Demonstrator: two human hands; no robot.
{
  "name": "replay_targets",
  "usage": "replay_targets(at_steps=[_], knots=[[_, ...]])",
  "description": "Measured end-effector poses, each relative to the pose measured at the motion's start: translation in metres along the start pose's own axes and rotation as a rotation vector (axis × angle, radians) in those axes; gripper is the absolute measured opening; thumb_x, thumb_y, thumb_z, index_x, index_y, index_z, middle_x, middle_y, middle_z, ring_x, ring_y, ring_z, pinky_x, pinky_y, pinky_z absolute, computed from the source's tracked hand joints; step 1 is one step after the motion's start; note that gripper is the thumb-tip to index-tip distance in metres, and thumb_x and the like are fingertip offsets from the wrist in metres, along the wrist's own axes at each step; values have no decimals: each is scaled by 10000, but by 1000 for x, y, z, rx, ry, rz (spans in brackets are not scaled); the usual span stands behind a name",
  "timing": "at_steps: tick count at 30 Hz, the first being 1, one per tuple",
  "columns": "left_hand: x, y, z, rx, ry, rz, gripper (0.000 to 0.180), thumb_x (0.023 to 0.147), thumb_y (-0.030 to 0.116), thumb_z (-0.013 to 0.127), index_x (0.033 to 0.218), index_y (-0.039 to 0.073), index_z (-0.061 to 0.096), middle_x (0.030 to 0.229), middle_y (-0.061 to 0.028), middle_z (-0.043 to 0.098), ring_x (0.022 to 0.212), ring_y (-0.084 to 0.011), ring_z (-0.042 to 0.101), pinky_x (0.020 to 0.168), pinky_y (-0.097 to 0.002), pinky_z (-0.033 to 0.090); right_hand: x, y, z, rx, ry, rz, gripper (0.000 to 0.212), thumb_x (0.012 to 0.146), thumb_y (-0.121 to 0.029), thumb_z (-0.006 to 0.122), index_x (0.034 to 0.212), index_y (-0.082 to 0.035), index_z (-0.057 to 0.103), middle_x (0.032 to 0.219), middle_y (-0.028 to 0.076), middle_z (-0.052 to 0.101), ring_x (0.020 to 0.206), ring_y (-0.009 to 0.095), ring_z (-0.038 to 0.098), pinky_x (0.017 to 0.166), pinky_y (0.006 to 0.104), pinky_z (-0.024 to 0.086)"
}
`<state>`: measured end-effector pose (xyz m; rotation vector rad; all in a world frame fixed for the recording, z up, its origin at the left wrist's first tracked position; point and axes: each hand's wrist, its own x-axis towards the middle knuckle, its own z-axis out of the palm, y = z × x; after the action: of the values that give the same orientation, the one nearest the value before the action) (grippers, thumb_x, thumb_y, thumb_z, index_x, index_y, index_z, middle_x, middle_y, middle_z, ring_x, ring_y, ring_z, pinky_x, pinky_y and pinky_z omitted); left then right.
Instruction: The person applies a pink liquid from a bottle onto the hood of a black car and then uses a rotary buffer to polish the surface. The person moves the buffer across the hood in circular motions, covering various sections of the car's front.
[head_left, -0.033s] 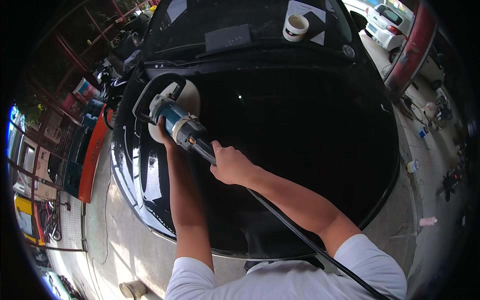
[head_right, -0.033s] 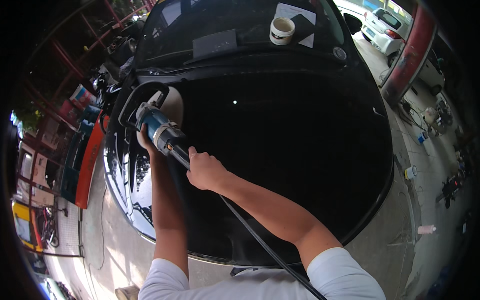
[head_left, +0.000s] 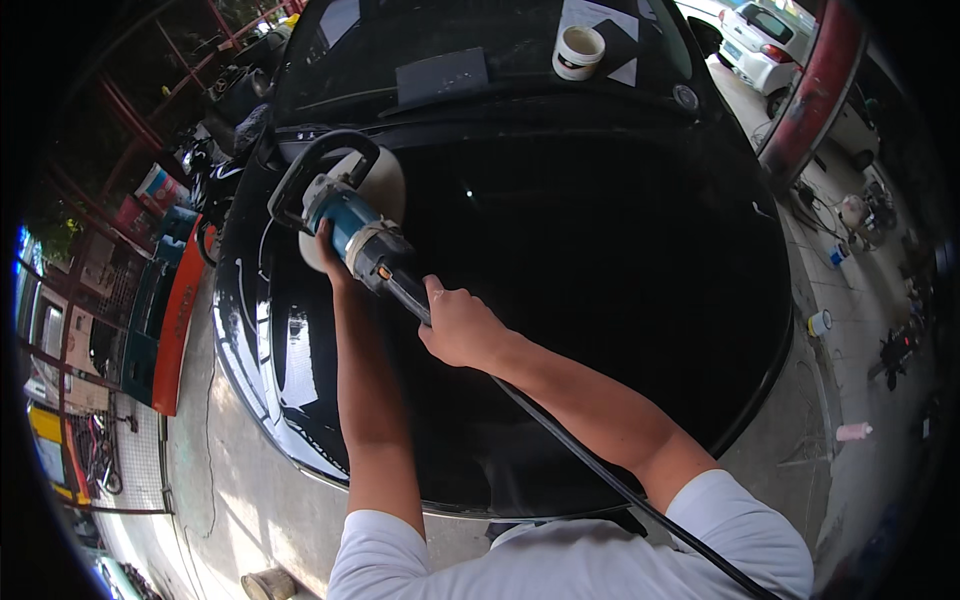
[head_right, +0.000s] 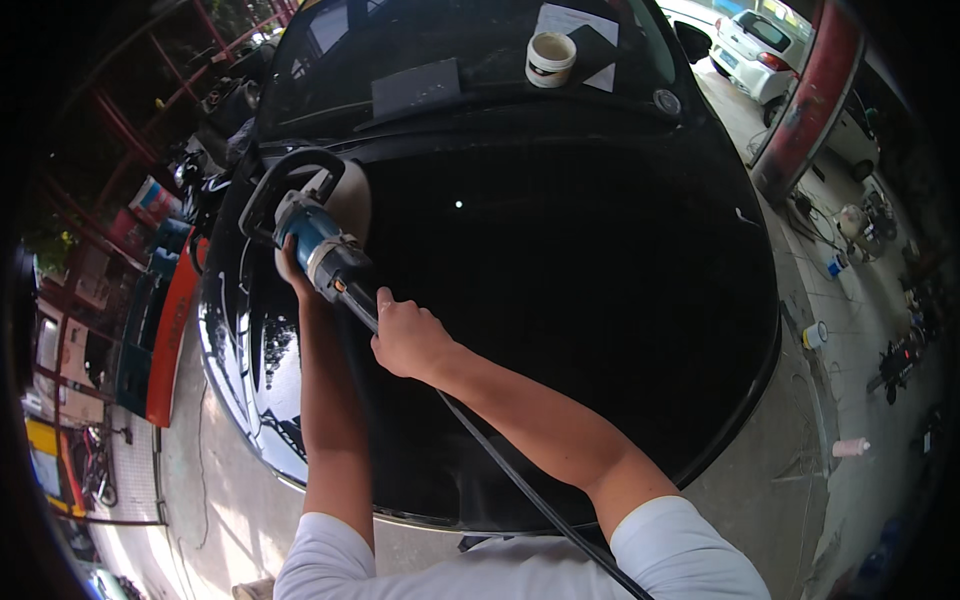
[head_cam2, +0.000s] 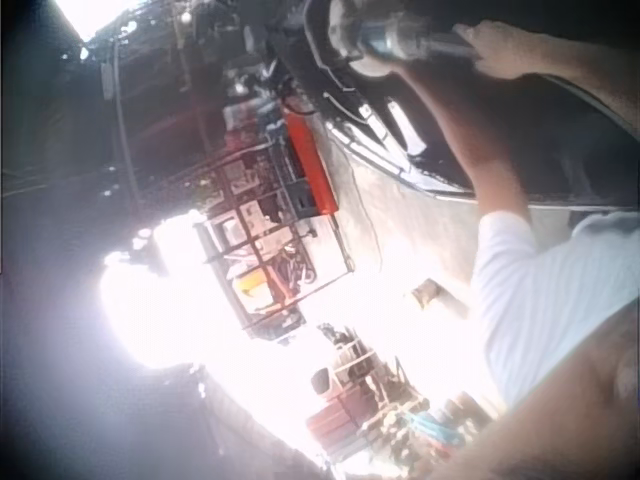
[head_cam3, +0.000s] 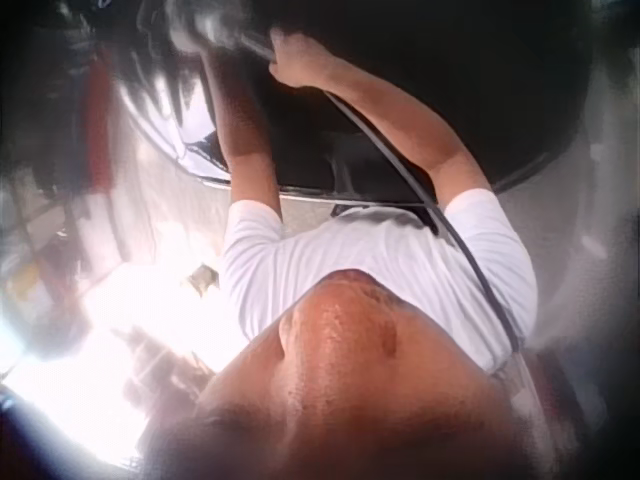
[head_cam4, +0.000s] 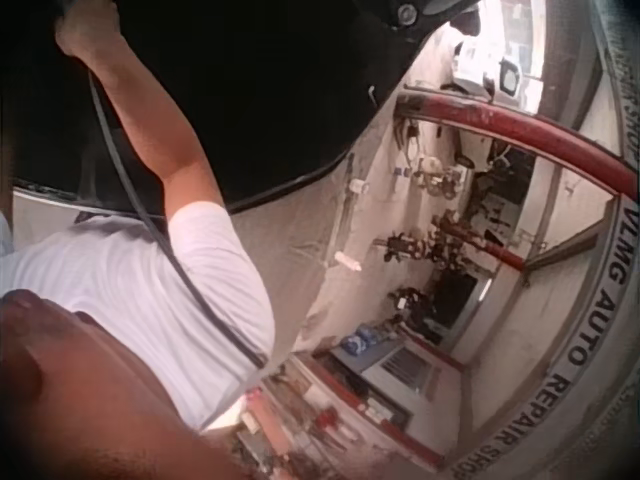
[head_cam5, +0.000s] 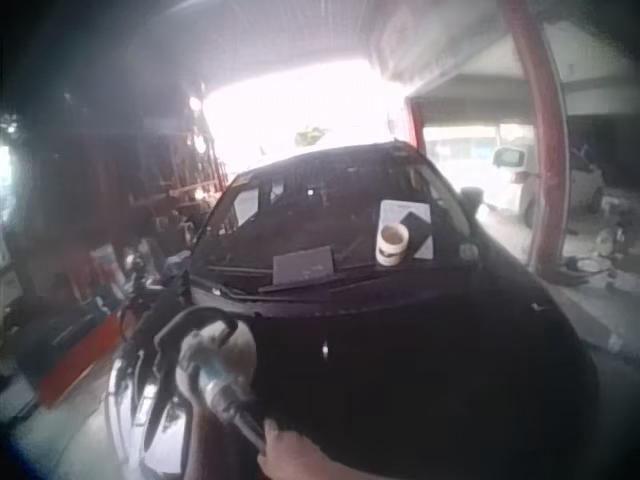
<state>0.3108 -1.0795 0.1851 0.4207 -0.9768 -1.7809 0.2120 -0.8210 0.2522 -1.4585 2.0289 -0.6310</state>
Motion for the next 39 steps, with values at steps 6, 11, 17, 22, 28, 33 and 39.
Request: replay_targets(at_steps=[6, 11, 17, 22, 28, 33, 39], knots=[[7, -110, 165, -232, -310, -387, 816, 900, 552, 705, 1447, -12, 481, 1211, -232, 658, 1040, -393, 705, 946, -519, 591, -57, 64, -53, 92, 308, 279, 684, 941, -168, 688, 1484, 114, 382, 985, 341, 726, 962, 488, 734, 880, 517, 625], [-33, -197, 283, -337, -497, -559, 758, 926, 512, 699, 1435, -11, 497, 1201, -221, 666, 1026, -356, 711, 937, -483, 595, -127, 129, -80, 48, 593, 355, 684, 925, -167, 685, 1463, 134, 390, 984, 383, 707, 978, 509, 716, 870, 522, 615], [-90, -259, 375, -359, -598, -777, 754, 941, 503, 692, 1405, -59, 500, 1159, -233, 675, 954, -357, 732, 884, -477, 617, -188, 156, -107, 66, 722, 550, 675, 925, -179, 682, 1472, 108, 410, 1074, 390, 698, 1067, 514, 698, 928, 506, 585], [-124, -262, 378, -283, -595, -775, 781, 939, 437, 720, 1417, -120, 454, 1173, -250, 652, 958, -338, 728, 852, -464, 619, -218, 154, -95, 186, 669, 613, 663, 925, -151, 662, 1476, 96, 390, 1057, 384, 702, 1041, 526, 696, 914, 523, 589], [-141, -203, 291, -291, -384, -650, 733, 940, 471, 710, 1421, -41, 501, 1195, -209, 658, 1001, -324, 704, 899, -463, 599, -222, 119, -55, 126, 550, 492, 721, 907, -140, 679, 1519, 74, 363, 968, 389, 702, 972, 532, 705, 858, 534, 605], [-144, -130, 202, -219, -227, -463, 787, 925, 527, 722, 1424, -47, 517, 1202, -208, 676, 1020, -325, 716, 927, -448, 595, -202, 95, -13, 151, 409, 256, 775, 873, -124, 713, 1492, 153, 337, 891, 370, 701, 884, 525, 716, 820, 550, 606], [-150, -63, 98, -195, -73, -307, 862, 911, 547, 690, 1447, -91, 464, 1215, -296, 667, 1036, -434, 713, 947, -532, 602, -175, 65, 21, 148, 130, 74, 811, 888, -164, 720, 1527, 137, 322, 955, 338, 718, 889, 503, 730, 855, 548, 606]])
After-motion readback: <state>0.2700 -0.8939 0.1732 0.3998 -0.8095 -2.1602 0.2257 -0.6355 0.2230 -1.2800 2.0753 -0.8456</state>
